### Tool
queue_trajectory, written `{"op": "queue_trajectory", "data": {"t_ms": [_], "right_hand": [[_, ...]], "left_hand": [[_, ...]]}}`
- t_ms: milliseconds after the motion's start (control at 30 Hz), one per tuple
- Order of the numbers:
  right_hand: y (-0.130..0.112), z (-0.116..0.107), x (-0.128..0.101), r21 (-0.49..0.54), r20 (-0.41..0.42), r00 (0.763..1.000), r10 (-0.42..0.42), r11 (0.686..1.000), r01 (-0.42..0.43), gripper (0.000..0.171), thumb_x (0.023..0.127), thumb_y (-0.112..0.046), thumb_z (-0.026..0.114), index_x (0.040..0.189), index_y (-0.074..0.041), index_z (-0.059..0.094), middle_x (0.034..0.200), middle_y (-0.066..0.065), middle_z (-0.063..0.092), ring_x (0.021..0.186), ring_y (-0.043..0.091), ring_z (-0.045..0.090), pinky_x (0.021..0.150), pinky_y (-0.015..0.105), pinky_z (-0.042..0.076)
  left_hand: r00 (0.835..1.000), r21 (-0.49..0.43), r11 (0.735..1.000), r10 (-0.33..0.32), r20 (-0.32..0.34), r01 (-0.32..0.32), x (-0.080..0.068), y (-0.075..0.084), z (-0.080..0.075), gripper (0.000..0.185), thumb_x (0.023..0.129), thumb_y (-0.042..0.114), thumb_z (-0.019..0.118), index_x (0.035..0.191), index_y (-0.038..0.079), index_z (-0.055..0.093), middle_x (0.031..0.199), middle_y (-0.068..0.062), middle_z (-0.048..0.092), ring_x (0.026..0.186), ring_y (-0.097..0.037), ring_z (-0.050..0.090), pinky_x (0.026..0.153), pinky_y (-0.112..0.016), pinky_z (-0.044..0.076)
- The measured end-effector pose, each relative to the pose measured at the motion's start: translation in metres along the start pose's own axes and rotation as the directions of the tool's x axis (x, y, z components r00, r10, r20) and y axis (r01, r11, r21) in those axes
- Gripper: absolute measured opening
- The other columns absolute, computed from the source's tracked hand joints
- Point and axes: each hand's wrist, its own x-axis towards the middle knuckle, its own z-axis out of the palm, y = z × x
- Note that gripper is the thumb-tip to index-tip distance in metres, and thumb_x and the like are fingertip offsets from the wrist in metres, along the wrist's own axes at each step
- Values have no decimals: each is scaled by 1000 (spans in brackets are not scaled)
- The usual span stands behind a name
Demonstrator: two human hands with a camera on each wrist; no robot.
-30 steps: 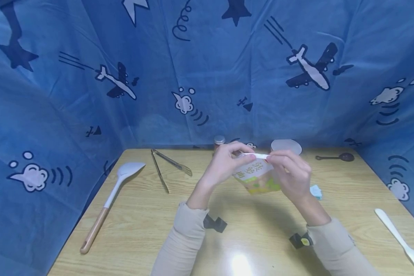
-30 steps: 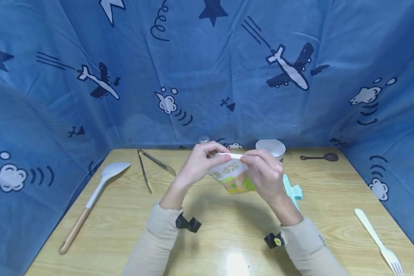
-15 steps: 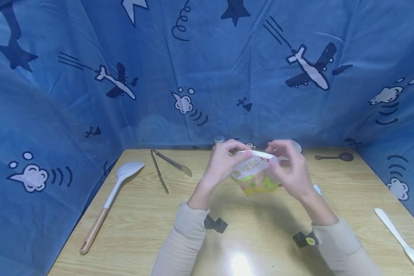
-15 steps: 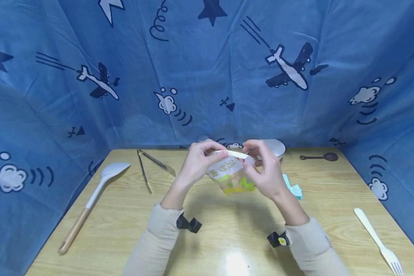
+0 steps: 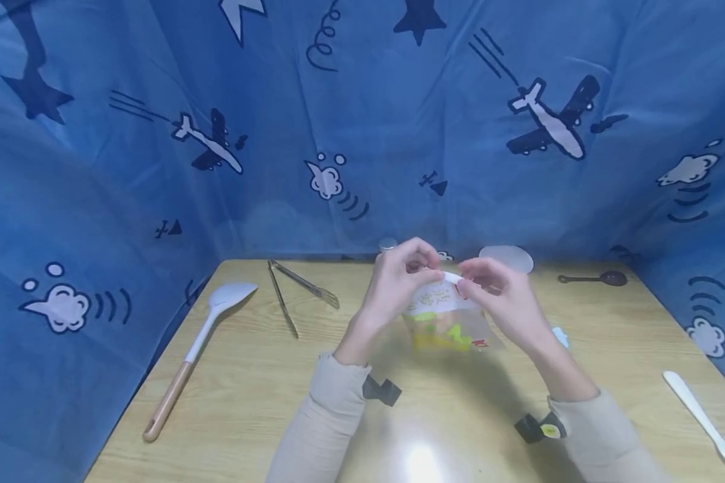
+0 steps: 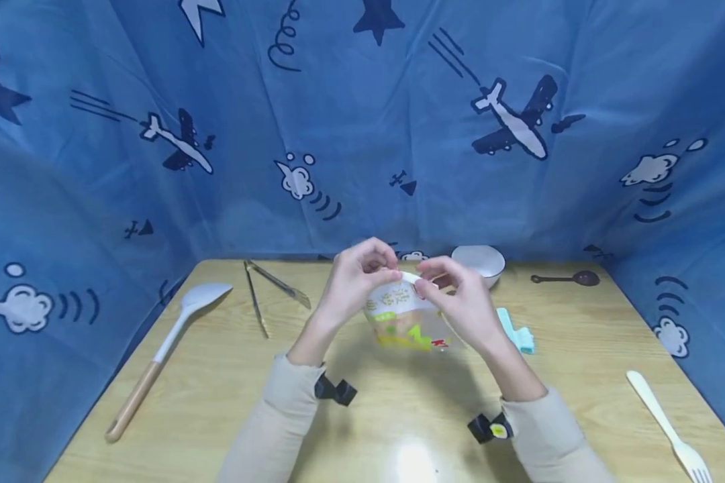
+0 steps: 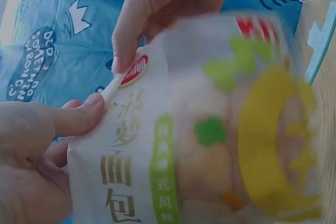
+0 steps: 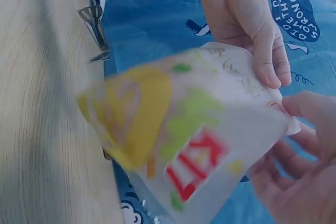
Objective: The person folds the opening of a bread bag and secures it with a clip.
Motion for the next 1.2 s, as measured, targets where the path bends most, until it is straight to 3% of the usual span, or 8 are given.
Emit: {"op": "queue_trajectory", "data": {"t_ms": [167,333,467,633,833,967,1100,1200], "right_hand": [[-1,-3,3,7,36,998,57,998,-57,24,101,-27,73,109,-5,74,106,12,76,85,8,73,71,27,60],[-2,-1,3,7,-40,999,27,1000,-27,19,98,-20,76,97,-1,72,96,2,76,88,1,71,77,18,57],[-4,0,1,-20,-63,998,4,1000,-5,17,98,-13,75,94,2,69,96,12,79,87,-5,69,78,13,54],[-1,0,1,-55,-49,999,-4,998,1,18,101,-18,72,101,0,71,103,19,79,90,-7,69,80,12,53],[7,-1,0,46,-51,999,9,999,-6,17,102,-16,71,106,0,70,97,3,75,85,1,71,68,21,59],[6,0,-2,75,-118,992,-32,996,41,13,100,-12,72,104,0,70,90,-12,70,85,1,68,73,16,56],[2,3,-3,60,-190,979,-71,995,84,10,100,-10,71,102,-1,69,87,-15,67,85,0,65,79,13,54],[0,4,-4,59,-221,972,-77,994,92,8,100,-10,71,101,-2,69,86,-15,67,82,-1,65,77,13,54]], "left_hand": [[1000,2,1000,23,6,-23,2,2,0,18,85,1,84,96,4,71,97,-13,80,84,-19,74,78,-20,58],[1000,9,1000,8,-1,-8,3,4,1,17,85,3,85,97,5,73,97,-11,81,82,-15,73,77,-20,57],[1000,10,1000,-20,-2,20,2,3,1,16,85,6,86,98,8,75,98,-9,82,80,-9,71,77,-20,57],[999,8,999,-34,-23,34,1,1,0,17,85,8,86,99,8,77,97,-9,82,80,-9,72,76,-21,58],[997,-28,998,-64,-40,63,1,1,-2,17,85,6,86,99,7,77,96,-10,81,78,-9,70,75,-23,57],[997,-37,997,-68,-45,66,1,3,-3,16,85,6,85,99,7,77,96,-10,81,76,-7,67,72,-21,55],[997,-44,997,-63,-45,61,2,4,-3,18,85,8,85,101,8,77,98,-10,80,76,-6,65,70,-20,52],[997,-37,997,-72,-24,71,1,4,-3,20,88,12,84,106,9,76,104,-9,80,83,-10,68,76,-23,53]]}}
